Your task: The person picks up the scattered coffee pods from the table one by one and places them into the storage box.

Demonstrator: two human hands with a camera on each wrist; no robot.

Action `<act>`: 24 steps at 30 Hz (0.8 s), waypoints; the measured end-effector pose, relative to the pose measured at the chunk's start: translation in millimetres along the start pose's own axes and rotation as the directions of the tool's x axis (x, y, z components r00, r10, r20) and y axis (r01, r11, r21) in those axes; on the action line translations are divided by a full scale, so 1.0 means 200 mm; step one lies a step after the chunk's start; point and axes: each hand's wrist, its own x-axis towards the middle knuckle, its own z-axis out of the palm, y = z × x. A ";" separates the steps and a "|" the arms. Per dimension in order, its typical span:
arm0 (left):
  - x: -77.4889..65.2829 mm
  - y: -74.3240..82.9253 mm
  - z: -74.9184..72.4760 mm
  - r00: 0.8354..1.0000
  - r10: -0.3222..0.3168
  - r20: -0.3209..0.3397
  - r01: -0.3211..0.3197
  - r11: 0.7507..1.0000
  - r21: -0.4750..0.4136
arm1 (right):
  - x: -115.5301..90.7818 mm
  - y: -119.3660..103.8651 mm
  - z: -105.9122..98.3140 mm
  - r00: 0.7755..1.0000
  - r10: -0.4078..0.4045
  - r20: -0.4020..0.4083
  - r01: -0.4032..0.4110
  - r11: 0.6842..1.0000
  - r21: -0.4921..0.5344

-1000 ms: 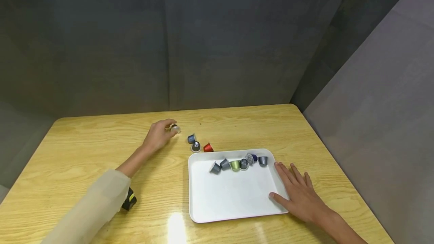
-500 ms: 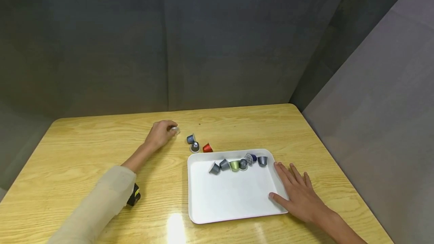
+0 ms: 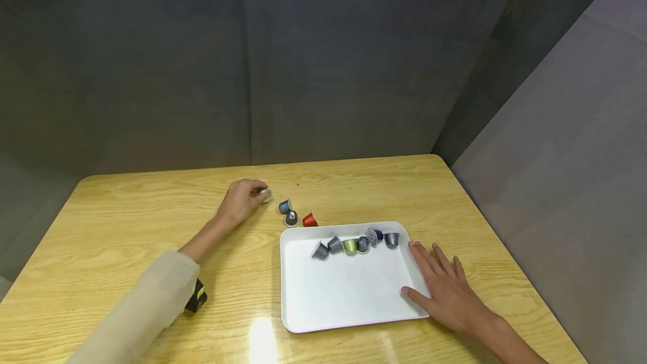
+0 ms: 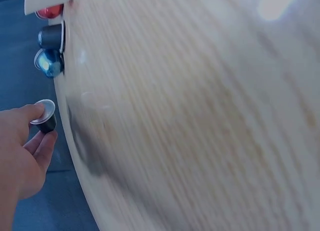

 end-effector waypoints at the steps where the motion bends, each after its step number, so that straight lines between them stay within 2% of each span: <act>1: -0.01 0.01 0.00 1.000 0.005 0.002 -0.005 1.000 -0.006 | 0.00 0.00 0.00 1.000 0.000 0.001 0.000 1.000 0.001; 8: -0.05 0.08 0.00 0.999 0.038 0.031 -0.037 0.999 -0.039 | 0.00 0.00 0.00 1.000 0.008 0.008 -0.008 1.000 0.013; 19: -0.09 0.18 -0.03 0.996 0.092 -0.007 -0.092 0.993 -0.076 | 0.01 0.02 0.03 0.999 -0.022 -0.044 0.023 0.999 0.030; 24: -0.11 0.23 -0.04 0.995 0.097 -0.002 -0.097 0.988 -0.124 | 0.01 0.02 0.02 0.999 -0.012 -0.031 0.013 1.000 0.026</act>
